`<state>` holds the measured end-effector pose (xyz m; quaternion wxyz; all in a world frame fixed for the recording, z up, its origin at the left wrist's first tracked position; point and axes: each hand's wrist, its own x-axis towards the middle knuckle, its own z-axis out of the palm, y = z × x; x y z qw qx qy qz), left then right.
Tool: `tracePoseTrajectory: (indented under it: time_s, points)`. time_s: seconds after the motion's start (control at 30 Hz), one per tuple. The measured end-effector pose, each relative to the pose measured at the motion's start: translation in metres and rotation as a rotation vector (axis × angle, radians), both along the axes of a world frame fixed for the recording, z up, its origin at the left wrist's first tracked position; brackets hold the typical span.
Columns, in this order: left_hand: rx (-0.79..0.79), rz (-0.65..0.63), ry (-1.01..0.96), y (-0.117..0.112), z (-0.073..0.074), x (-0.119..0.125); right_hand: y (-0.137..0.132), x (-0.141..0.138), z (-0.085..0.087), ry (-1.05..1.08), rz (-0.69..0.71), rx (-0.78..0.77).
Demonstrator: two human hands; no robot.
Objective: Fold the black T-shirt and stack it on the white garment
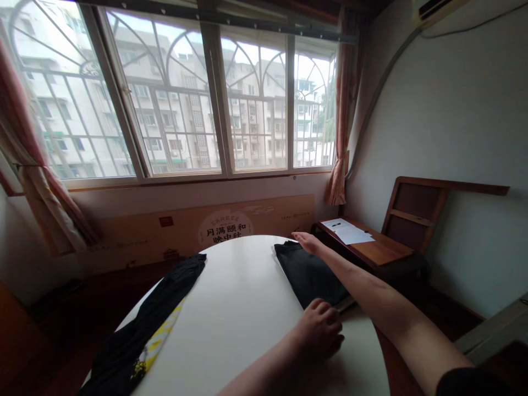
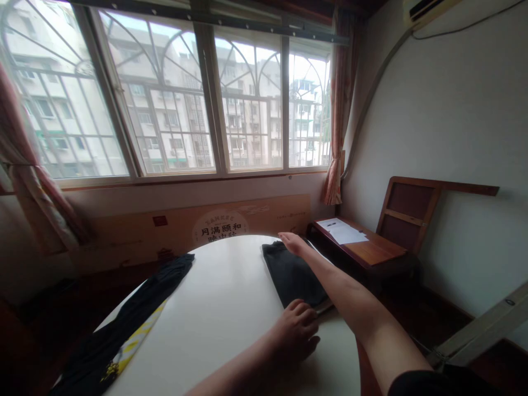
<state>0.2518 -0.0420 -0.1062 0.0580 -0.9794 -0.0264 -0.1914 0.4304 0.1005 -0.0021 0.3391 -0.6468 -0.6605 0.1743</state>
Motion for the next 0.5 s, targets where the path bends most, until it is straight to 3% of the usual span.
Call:
tracePoseTrajectory:
  time_s: [0.1,0.17,0.23,0.3,0.4,0.5]
  points:
    - [0.096,-0.014,0.05,-0.01,0.0,-0.024,-0.033,-0.008,0.034,0.179,0.045,0.165]
    - [0.098,0.017,0.081,-0.01,0.002,-0.05,-0.063,-0.017,0.06,0.456,0.104,0.316]
    - [0.074,0.106,0.087,-0.003,0.006,-0.08,-0.097,-0.033,0.086,0.798,0.2,0.494]
    - [0.03,0.232,0.055,0.008,0.014,-0.112,-0.137,-0.057,0.11,0.974,0.311,0.629]
    - [-0.079,0.428,-0.003,0.026,0.023,-0.153,-0.199,-0.105,0.135,0.972,0.547,0.788]
    - [-0.239,0.548,-0.036,0.038,0.021,-0.181,-0.255,-0.158,0.141,0.757,0.838,0.884]
